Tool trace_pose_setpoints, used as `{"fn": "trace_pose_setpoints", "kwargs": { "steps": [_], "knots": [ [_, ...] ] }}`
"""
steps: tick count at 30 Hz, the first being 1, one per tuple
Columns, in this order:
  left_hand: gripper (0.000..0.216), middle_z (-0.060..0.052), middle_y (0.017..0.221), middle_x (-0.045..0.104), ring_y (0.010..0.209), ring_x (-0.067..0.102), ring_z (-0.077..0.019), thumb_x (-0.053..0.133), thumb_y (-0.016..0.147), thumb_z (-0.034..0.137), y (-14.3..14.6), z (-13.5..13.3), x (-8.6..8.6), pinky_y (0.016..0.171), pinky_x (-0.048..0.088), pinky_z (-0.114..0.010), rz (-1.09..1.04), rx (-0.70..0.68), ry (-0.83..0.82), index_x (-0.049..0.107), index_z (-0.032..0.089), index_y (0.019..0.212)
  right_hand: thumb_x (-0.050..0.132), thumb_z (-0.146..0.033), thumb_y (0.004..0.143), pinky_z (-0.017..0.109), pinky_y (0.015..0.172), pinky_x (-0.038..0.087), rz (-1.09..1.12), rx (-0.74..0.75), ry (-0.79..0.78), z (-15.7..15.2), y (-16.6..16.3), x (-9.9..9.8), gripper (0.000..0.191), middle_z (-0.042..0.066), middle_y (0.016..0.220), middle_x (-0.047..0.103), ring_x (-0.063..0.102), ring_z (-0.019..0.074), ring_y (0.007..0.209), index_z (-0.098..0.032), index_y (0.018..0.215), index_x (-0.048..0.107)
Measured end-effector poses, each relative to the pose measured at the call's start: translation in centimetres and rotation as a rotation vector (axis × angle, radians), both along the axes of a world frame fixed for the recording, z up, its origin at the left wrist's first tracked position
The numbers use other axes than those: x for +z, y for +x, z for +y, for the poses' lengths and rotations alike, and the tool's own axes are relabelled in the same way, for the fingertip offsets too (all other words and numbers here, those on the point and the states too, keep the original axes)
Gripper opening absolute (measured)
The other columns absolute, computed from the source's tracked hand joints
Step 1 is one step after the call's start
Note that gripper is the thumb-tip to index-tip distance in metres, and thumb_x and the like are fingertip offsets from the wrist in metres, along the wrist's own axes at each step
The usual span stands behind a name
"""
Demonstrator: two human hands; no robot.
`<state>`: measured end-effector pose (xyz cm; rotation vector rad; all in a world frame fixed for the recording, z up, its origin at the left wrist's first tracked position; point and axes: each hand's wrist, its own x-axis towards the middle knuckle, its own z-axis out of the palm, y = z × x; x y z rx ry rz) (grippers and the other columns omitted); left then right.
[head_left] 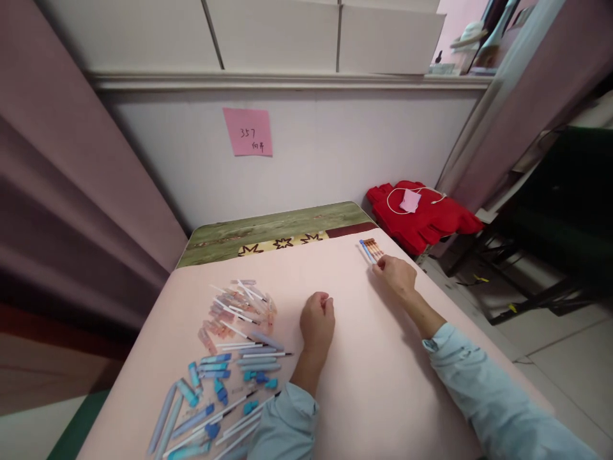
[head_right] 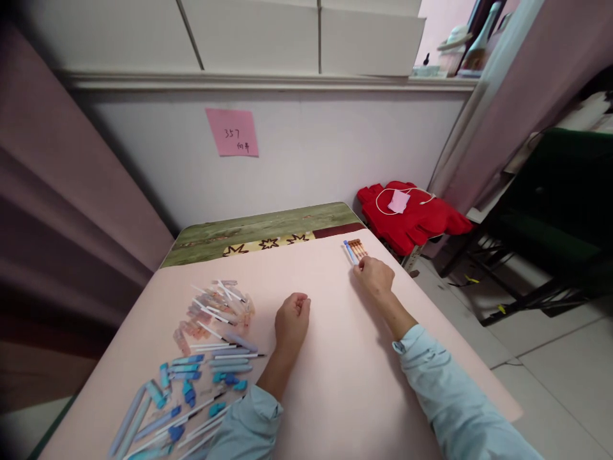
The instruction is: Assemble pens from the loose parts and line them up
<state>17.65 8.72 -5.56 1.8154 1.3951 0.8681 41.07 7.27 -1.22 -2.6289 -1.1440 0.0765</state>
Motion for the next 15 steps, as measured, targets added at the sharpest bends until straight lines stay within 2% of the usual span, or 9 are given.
{"fn": "trace_pose_setpoints", "kwargs": {
  "steps": [7, 15],
  "knots": [
    [0.013, -0.007, 0.090, 0.070, 0.081, 0.064, -0.0206, 0.054, 0.087, 0.027, -0.1, -0.1, -0.1, 0.073, 0.044, -0.031, 0.004, 0.000, 0.003, 0.065, 0.021, 0.090, 0.052, -0.038, 0.086, 0.034, 0.074, 0.044, -0.034, 0.031, -0.078, 1.3, 0.5, -0.9, 0.030, 0.013, 0.096, 0.074, 0.068, 0.0282, 0.092, -0.022, 0.098, 0.075],
    [0.013, -0.007, 0.088, 0.070, 0.079, 0.063, -0.0201, 0.053, 0.087, 0.026, -0.1, -0.1, 0.0, 0.073, 0.043, -0.031, 0.010, -0.003, 0.012, 0.065, 0.020, 0.090, 0.052, -0.035, 0.087, 0.034, 0.077, 0.044, -0.066, 0.040, -0.110, 1.6, 0.6, -1.0, 0.031, 0.014, 0.101, 0.073, 0.068, 0.0281, 0.095, -0.019, 0.104, 0.073]
  ]
}}
